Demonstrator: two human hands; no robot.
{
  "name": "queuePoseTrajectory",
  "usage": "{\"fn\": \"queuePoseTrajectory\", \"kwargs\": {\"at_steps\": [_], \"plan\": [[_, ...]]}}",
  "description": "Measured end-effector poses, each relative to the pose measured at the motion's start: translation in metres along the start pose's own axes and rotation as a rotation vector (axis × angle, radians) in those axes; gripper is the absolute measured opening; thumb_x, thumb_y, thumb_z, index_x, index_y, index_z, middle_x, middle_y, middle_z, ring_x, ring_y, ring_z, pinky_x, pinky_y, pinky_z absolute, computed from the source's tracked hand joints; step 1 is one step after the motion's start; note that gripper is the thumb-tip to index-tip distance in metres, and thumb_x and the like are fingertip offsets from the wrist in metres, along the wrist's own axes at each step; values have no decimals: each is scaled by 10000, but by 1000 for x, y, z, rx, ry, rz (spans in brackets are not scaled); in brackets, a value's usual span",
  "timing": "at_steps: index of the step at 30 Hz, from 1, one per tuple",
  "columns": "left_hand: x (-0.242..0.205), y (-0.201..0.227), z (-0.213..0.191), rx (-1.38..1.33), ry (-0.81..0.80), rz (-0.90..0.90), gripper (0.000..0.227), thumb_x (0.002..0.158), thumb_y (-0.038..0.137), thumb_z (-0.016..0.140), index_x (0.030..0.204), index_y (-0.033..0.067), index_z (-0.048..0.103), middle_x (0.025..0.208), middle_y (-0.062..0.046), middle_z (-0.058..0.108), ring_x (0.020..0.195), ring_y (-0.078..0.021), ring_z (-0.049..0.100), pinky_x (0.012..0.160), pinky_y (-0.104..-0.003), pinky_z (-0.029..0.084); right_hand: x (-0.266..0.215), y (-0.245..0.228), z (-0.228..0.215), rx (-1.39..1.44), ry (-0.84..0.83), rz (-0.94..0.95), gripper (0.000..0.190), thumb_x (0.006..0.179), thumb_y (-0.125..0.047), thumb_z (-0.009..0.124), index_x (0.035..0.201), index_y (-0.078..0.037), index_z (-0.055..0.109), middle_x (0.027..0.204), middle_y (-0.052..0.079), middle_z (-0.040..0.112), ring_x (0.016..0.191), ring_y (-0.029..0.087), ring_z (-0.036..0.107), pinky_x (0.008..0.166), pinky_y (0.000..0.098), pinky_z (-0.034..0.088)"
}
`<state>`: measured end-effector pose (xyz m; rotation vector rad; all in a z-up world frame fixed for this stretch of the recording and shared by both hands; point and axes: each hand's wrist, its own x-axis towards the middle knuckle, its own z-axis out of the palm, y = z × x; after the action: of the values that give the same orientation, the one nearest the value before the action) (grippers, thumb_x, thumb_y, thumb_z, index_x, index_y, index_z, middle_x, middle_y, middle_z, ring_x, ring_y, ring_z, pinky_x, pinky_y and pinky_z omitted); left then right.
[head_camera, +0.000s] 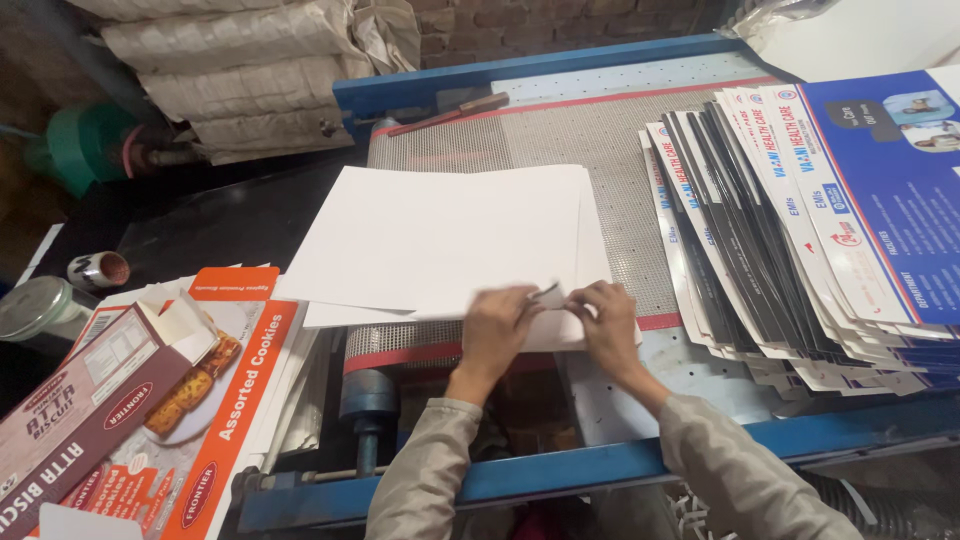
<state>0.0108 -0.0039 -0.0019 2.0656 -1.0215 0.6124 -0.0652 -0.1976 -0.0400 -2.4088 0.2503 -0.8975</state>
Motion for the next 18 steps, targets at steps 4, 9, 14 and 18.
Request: {"fn": "queuePoseTrajectory", "kwargs": {"at_steps": [4, 9, 14, 18], "plan": [[7, -25, -7, 266, -34, -188, 702, 830, 395, 772, 1391, 69, 504, 1493, -172, 458, 1440, -347, 391, 1078, -634, 307, 22, 59, -6, -23, -260, 409, 238, 936, -352, 692, 1002, -140, 778, 965, 66, 736, 898, 265, 699, 863, 443, 498], [2, -40, 35, 496, -219, 33, 691, 887, 263, 674, 1522, 318, 405, 1651, -127, 241, 1519, -359, 128, 1126, -695, 135, 22, 59, -11, -363, -359, 326, 240, 899, -318, 702, 918, -113, 826, 895, 120, 772, 967, 320, 680, 976, 530, 395], [8, -61, 66, 376, -455, -64, 524, 1055, 343, 441, 1570, 406, 369, 1711, -50, 194, 1575, -341, 112, 1183, -678, 124, 29, 40, -15, -470, -408, 316, 226, 897, -309, 679, 897, -128, 814, 926, 107, 765, 997, 318, 661, 954, 528, 399], [11, -70, 70, 303, -625, -191, 481, 1074, 443, 296, 1551, 435, 361, 1699, -22, 187, 1563, -329, 126, 1177, -691, 118, 33, 24, -19, -651, -499, 182, 182, 870, -219, 641, 965, -133, 770, 1042, 90, 719, 1093, 306, 608, 951, 526, 406]]}}
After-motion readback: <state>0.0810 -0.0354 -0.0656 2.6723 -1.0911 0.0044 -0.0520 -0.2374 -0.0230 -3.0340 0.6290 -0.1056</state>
